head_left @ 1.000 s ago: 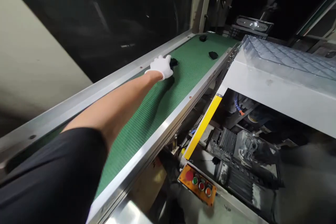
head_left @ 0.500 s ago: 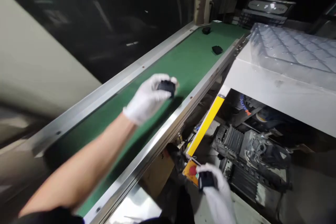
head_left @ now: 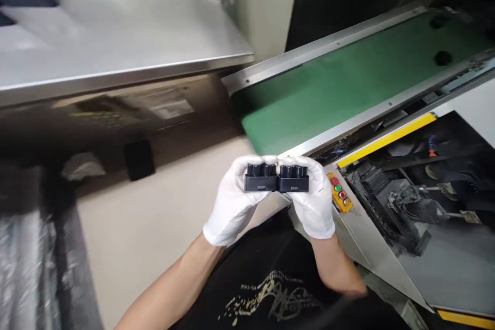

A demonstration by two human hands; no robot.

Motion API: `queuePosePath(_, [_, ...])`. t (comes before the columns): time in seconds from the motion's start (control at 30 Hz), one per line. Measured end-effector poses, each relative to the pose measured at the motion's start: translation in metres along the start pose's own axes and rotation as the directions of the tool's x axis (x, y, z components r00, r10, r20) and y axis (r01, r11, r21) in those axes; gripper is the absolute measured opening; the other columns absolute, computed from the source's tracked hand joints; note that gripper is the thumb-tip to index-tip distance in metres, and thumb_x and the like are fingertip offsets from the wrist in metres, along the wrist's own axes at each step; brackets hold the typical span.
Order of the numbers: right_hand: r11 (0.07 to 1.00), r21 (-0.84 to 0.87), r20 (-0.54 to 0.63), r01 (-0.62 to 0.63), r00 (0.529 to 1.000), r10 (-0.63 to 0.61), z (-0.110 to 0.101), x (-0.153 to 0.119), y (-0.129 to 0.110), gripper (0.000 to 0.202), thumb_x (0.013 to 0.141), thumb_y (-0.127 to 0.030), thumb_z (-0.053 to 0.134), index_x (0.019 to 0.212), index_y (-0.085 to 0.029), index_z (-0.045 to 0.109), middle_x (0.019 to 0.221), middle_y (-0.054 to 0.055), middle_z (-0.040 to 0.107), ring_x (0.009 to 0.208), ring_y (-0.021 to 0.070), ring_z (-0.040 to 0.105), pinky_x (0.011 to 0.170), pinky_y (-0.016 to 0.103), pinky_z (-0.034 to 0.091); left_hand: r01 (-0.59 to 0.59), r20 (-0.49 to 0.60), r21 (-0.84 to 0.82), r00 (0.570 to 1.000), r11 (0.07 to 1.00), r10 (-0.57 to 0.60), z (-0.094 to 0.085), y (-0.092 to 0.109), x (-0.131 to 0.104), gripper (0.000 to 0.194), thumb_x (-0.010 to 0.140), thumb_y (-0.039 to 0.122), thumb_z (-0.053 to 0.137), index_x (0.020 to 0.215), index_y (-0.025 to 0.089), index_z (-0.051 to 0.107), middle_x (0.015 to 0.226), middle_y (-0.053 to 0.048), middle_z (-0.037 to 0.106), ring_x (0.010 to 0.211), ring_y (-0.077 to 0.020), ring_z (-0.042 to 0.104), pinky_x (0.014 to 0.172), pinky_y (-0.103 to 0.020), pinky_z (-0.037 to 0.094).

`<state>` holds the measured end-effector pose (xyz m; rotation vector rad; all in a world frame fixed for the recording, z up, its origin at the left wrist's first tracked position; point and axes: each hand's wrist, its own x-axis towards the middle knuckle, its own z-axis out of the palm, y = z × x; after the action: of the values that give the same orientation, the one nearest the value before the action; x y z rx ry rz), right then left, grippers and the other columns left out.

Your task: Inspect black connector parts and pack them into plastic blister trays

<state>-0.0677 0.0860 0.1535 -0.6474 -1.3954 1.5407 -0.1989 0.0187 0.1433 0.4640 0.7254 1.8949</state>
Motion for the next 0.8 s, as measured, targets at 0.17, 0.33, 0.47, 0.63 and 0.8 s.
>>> queuePosePath(0.17, [0.997, 0.032, 0.083, -0.073, 0.994, 0.070, 0.062, -0.041, 0.017, 0.042, 0.082, -0.018, 0.086, 0.120, -0.030, 0.072, 0.121, 0.001, 0.079, 0.117, 0.0218, 0.076, 0.110, 0.041, 0.062, -0.036, -0.116, 0.000, 0.993, 0.999, 0.036, -0.058, 0.031, -0.061, 0.046, 0.070, 0.023, 0.099, 0.110, 0.033, 0.078, 0.122, 0.001, 0.078, 0.122, -0.0193, 0.071, 0.110, -0.032, 0.058])
queuePosePath(0.33, [0.995, -0.102, 0.133, -0.007, 0.991, 0.020, 0.098, -0.059, 0.017, 0.046, 0.088, -0.014, 0.078, 0.130, -0.031, 0.071, 0.127, 0.002, 0.078, 0.121, 0.0241, 0.076, 0.109, 0.041, 0.063, -0.103, -0.177, 0.112, 0.977, 0.988, 0.122, -0.074, 0.050, -0.091, 0.045, 0.078, 0.025, 0.094, 0.118, 0.034, 0.076, 0.132, -0.001, 0.075, 0.130, -0.0231, 0.068, 0.114, -0.038, 0.057])
queuePosePath(0.47, [0.845, -0.444, 0.238, 0.298, 0.949, -0.209, 0.120, -0.061, 0.016, 0.077, 0.094, -0.005, 0.060, 0.161, -0.041, 0.048, 0.153, -0.001, 0.065, 0.142, 0.0234, 0.063, 0.123, 0.041, 0.053, -0.249, -0.166, 0.456, 0.919, 0.854, 0.357, -0.066, 0.063, -0.092, 0.043, 0.090, 0.026, 0.081, 0.132, 0.030, 0.074, 0.140, -0.005, 0.072, 0.133, -0.0272, 0.066, 0.119, -0.044, 0.053])
queuePosePath(0.63, [0.663, -0.568, 0.391, 0.489, 0.868, -0.305, 0.135, -0.057, 0.020, 0.090, 0.091, -0.006, 0.061, 0.171, -0.035, 0.030, 0.161, 0.005, 0.057, 0.147, 0.0266, 0.057, 0.126, 0.041, 0.048, -0.302, -0.147, 0.499, 0.894, 0.812, 0.423, -0.060, 0.071, -0.086, 0.047, 0.092, 0.025, 0.075, 0.139, 0.027, 0.069, 0.143, -0.007, 0.070, 0.137, -0.0316, 0.063, 0.124, -0.048, 0.047])
queuePosePath(0.8, [0.658, -0.600, 0.378, 0.455, 0.886, -0.269, 0.136, -0.059, 0.031, 0.083, 0.091, -0.007, 0.056, 0.169, -0.028, 0.035, 0.157, 0.009, 0.061, 0.142, 0.0278, 0.063, 0.121, 0.044, 0.054, -0.213, -0.243, 0.462, 0.903, 0.861, 0.354, -0.067, 0.066, -0.089, 0.048, 0.089, 0.021, 0.076, 0.136, 0.026, 0.070, 0.143, -0.007, 0.069, 0.142, -0.0349, 0.058, 0.130, -0.051, 0.039])
